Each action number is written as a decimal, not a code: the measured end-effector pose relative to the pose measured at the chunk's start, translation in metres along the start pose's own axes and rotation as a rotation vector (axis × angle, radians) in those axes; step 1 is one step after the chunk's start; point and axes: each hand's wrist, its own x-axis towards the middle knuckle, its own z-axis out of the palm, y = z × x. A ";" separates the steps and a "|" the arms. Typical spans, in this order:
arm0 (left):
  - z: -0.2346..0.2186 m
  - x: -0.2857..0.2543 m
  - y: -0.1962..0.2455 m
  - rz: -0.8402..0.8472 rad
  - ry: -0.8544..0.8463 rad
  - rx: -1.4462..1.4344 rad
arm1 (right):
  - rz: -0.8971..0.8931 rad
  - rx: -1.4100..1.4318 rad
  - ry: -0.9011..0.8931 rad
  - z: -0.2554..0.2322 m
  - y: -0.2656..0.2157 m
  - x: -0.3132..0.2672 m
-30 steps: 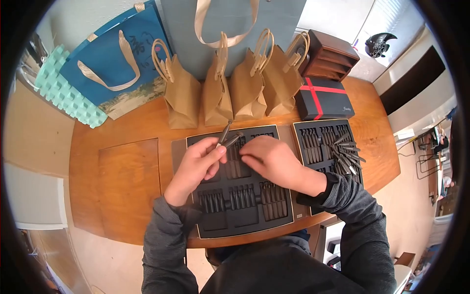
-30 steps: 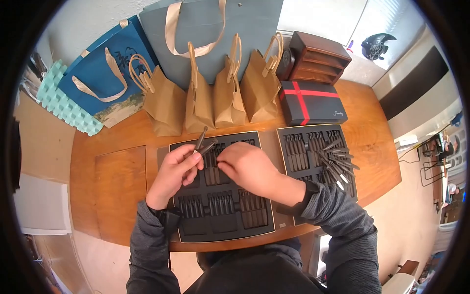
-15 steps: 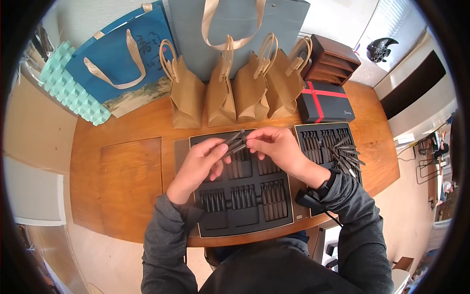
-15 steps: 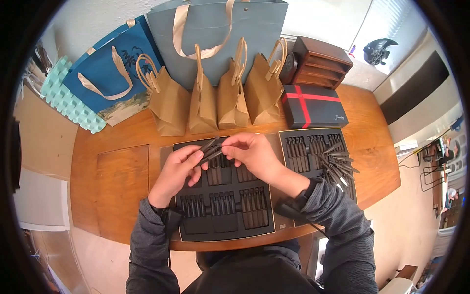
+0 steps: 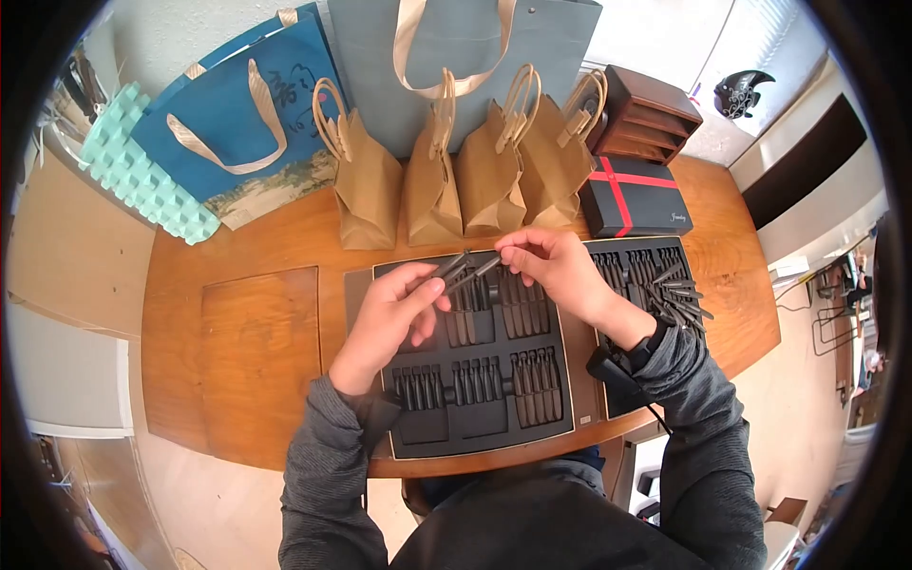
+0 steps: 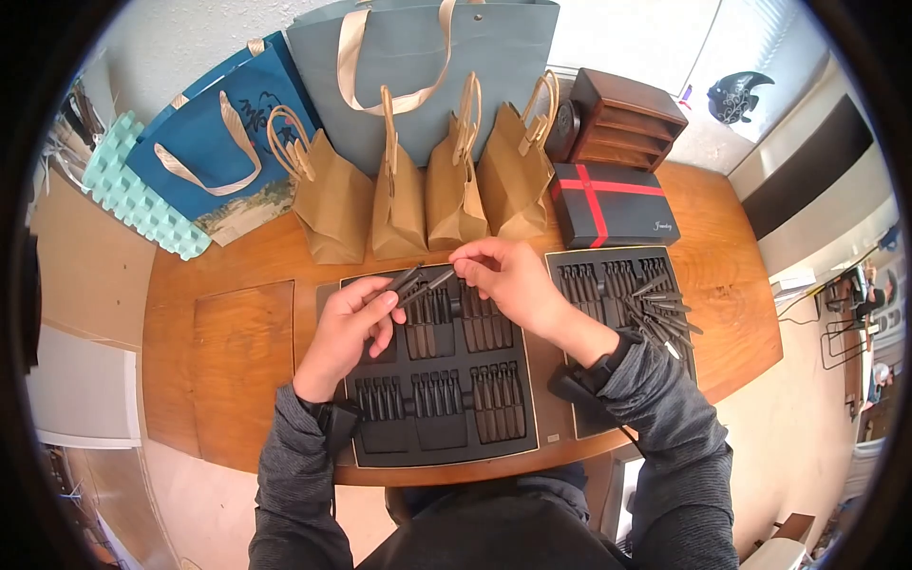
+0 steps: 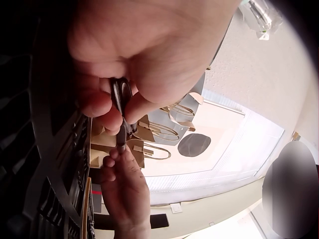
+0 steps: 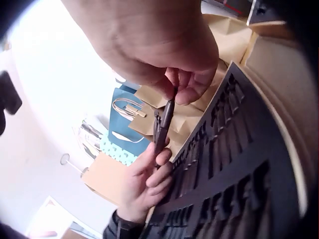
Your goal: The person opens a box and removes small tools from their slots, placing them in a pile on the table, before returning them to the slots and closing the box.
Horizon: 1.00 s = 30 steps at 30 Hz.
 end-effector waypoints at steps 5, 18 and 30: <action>0.000 0.000 0.001 0.039 0.081 -0.044 | -0.197 -0.320 -0.099 -0.007 0.007 0.010; -0.002 0.001 0.000 0.033 0.043 -0.035 | -0.439 -0.726 -0.059 0.025 0.004 0.012; 0.000 0.000 0.001 0.026 0.057 -0.029 | -0.610 -0.942 -0.034 0.031 0.011 -0.030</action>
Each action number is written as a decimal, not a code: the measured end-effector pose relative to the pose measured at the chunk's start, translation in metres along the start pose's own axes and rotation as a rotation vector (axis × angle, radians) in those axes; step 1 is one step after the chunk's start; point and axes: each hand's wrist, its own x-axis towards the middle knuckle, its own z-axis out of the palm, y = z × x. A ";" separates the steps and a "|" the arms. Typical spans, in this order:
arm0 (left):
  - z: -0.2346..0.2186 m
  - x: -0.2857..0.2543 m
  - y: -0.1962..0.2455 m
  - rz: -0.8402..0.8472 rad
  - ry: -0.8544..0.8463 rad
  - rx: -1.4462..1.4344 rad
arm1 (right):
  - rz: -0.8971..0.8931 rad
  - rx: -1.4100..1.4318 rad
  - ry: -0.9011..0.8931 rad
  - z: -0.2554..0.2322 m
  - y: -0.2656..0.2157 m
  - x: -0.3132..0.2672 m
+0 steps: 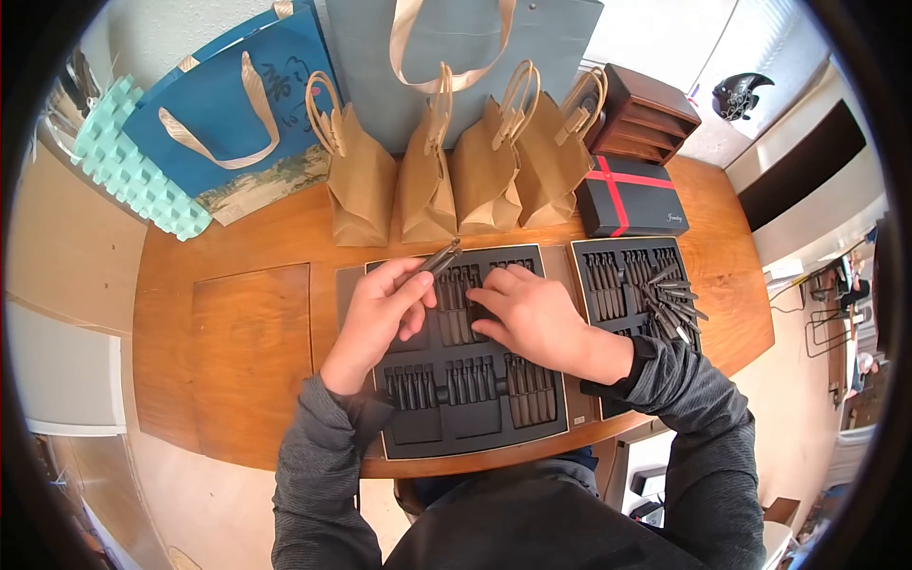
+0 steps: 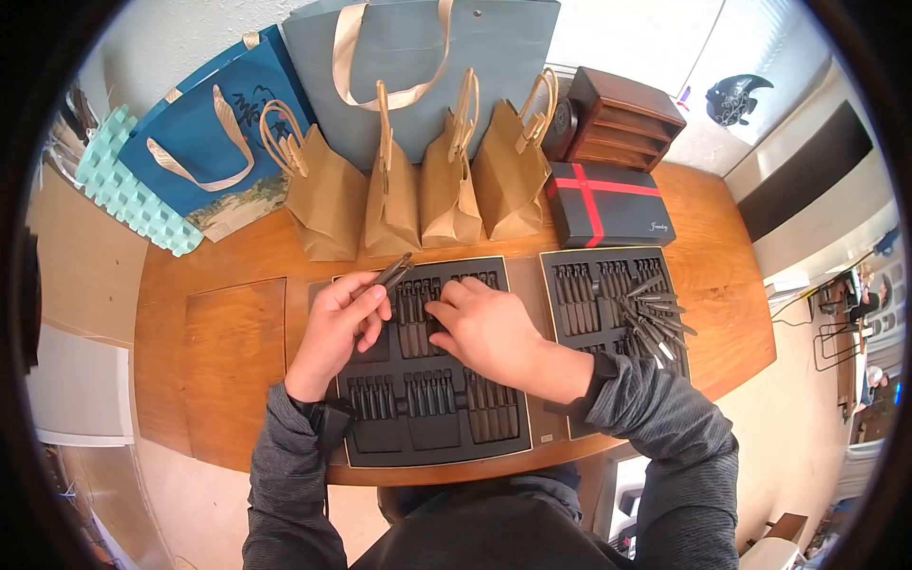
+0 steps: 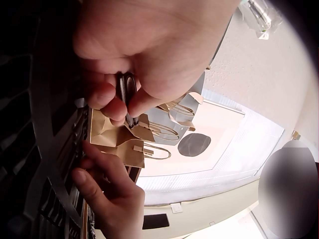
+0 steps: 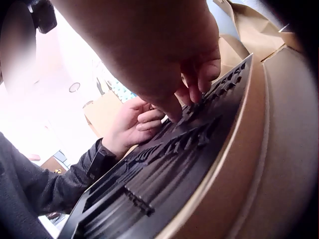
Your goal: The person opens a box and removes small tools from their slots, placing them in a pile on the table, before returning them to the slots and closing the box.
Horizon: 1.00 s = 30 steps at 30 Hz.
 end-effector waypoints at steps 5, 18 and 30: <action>0.000 0.000 0.000 0.004 -0.001 0.004 | -0.023 -0.008 -0.020 0.003 0.000 -0.001; 0.000 -0.001 0.001 -0.046 -0.079 0.090 | 0.141 0.210 -0.077 -0.005 0.002 0.010; 0.001 -0.004 0.006 -0.048 -0.184 0.157 | 0.568 1.163 -0.045 -0.012 0.014 0.021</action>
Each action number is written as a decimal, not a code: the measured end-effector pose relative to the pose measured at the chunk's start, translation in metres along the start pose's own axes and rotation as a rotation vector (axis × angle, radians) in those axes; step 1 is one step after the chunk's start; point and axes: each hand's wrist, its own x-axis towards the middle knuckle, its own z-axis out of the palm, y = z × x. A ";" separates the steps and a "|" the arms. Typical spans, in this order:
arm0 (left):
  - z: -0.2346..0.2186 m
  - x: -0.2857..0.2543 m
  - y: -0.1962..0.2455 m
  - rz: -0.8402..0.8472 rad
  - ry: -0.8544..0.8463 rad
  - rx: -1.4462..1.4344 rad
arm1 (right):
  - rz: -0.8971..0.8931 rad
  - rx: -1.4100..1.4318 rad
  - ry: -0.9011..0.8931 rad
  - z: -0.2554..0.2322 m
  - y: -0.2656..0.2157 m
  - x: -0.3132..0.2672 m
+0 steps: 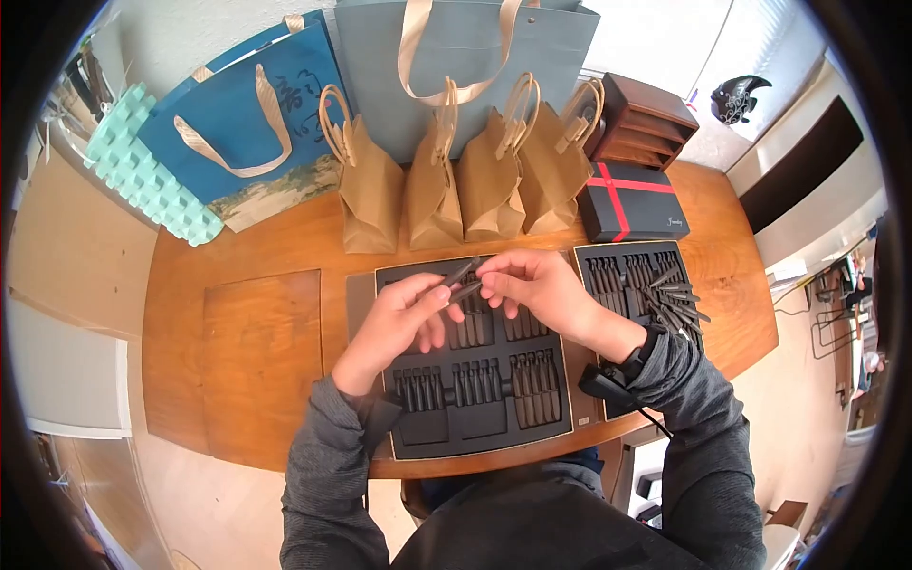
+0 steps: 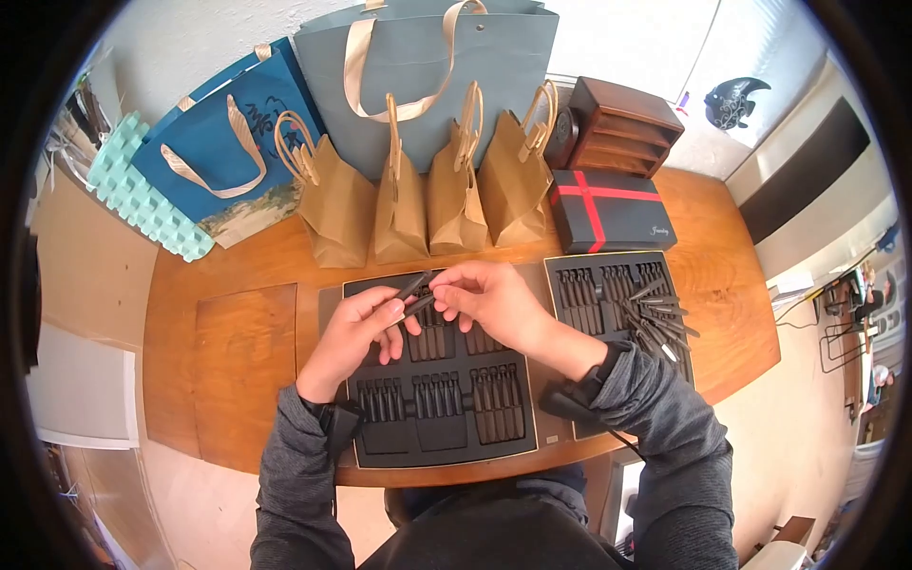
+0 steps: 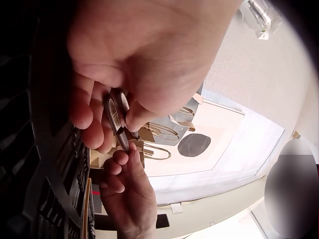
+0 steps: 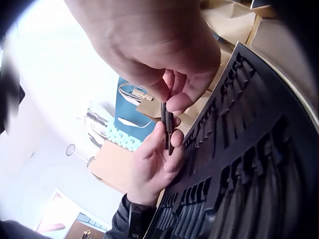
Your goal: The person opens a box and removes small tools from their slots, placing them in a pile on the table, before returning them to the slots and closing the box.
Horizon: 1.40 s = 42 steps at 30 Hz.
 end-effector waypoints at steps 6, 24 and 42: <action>-0.001 0.001 -0.002 0.015 0.005 -0.034 | -0.016 0.063 -0.016 -0.012 -0.004 -0.004; -0.002 0.002 -0.004 0.026 0.058 -0.015 | 0.130 -0.480 -0.106 -0.032 -0.028 0.005; -0.003 0.004 -0.007 0.026 0.073 -0.034 | -0.616 -1.143 -0.043 -0.001 0.011 -0.024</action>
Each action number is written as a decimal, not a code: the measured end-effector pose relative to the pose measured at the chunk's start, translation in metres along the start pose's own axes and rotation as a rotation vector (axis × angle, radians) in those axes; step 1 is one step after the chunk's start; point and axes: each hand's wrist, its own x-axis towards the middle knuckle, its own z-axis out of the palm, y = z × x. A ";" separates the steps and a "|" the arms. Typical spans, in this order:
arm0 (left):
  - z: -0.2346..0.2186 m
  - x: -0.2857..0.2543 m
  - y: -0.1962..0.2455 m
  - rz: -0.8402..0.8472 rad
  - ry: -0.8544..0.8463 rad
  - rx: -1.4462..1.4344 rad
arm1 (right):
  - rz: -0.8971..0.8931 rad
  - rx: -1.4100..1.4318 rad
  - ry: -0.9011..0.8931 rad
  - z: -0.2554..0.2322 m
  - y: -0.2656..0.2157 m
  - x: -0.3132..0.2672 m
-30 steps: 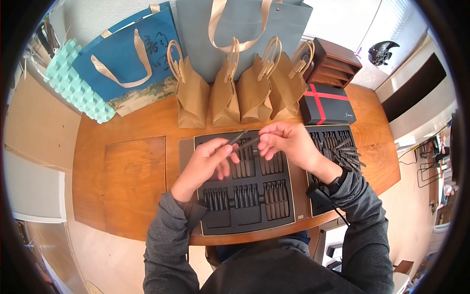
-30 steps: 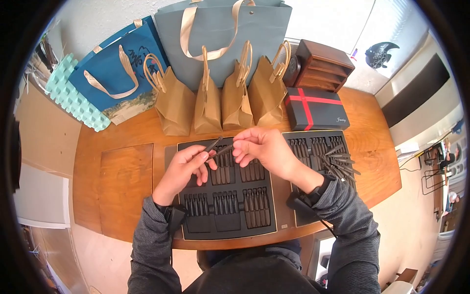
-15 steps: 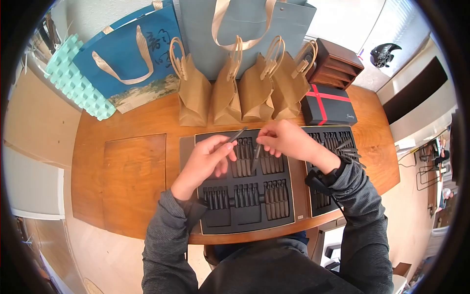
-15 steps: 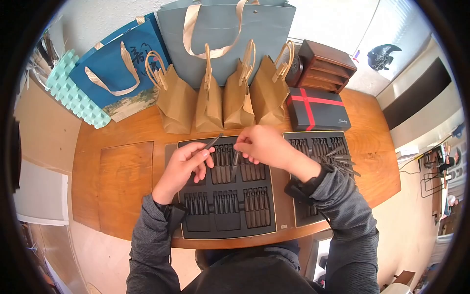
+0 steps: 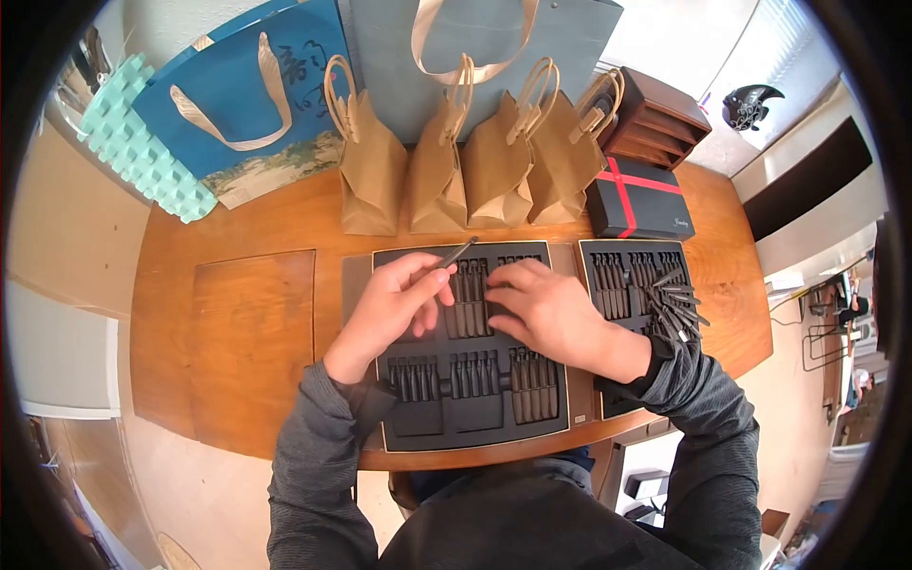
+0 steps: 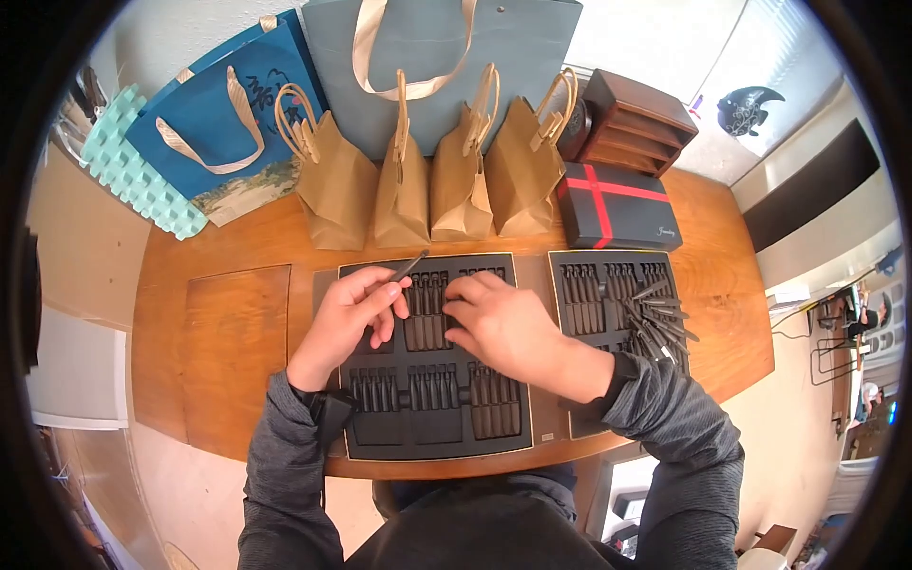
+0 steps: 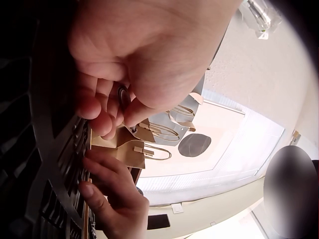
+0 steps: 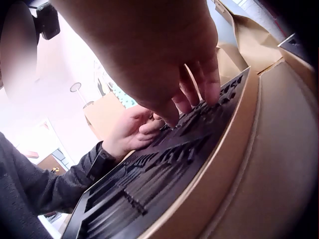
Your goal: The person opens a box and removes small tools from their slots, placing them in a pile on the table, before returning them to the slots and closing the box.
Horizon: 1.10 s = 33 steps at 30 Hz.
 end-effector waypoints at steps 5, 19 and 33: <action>0.000 0.000 0.001 0.002 0.011 -0.001 | -0.059 -0.067 0.006 0.007 -0.005 -0.003; 0.000 0.000 0.003 0.009 0.070 -0.099 | -0.076 -0.042 -0.016 0.008 -0.004 -0.003; 0.000 0.001 0.000 0.012 0.075 -0.101 | -0.113 0.032 -0.098 0.015 -0.008 0.007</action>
